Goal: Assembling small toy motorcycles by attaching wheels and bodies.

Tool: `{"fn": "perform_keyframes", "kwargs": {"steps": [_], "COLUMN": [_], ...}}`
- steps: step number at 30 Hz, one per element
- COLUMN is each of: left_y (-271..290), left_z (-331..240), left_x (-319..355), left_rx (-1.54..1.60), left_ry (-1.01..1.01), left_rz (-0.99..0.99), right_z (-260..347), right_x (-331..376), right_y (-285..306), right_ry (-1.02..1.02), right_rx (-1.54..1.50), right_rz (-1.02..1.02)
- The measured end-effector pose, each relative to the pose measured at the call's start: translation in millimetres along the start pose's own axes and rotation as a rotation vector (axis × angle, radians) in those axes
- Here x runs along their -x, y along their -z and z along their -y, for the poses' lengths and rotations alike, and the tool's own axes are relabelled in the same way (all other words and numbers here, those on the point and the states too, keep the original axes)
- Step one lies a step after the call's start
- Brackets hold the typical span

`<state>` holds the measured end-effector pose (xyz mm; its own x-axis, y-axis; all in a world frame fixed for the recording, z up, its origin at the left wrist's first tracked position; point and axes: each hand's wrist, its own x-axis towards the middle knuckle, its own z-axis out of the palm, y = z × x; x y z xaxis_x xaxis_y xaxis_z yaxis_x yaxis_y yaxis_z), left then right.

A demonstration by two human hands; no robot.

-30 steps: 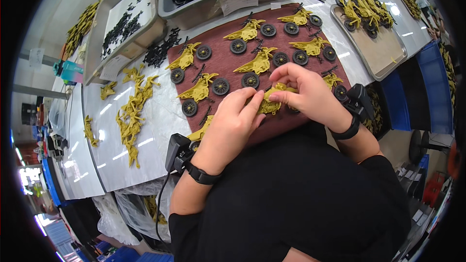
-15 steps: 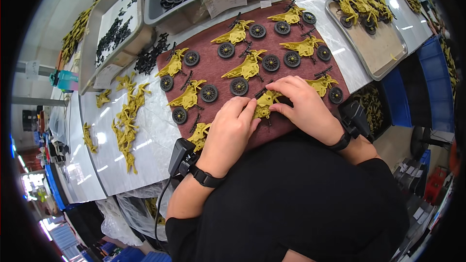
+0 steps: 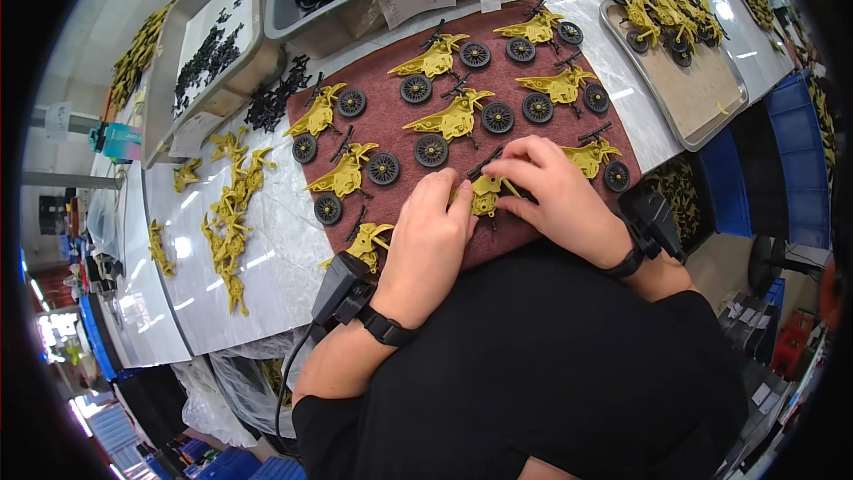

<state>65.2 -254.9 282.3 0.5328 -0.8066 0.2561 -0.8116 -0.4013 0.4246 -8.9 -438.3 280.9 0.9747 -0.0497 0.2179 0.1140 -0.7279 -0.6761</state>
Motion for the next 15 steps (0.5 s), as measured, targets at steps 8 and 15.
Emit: {"fn": "perform_keyframes", "kwargs": {"steps": [8, 15], "left_y": [4, 6], "left_z": [-6, -5], "left_x": [0, 0], "left_rx": [-0.077, -0.097], "left_ry": [0.059, 0.058], "left_rz": [0.016, 0.028], "right_z": [-3, -12], "right_x": [7, 5], "right_y": [3, -3], "right_ry": [0.202, 0.282], "right_rx": [0.064, 0.087], "right_rz": [0.065, 0.015]}}
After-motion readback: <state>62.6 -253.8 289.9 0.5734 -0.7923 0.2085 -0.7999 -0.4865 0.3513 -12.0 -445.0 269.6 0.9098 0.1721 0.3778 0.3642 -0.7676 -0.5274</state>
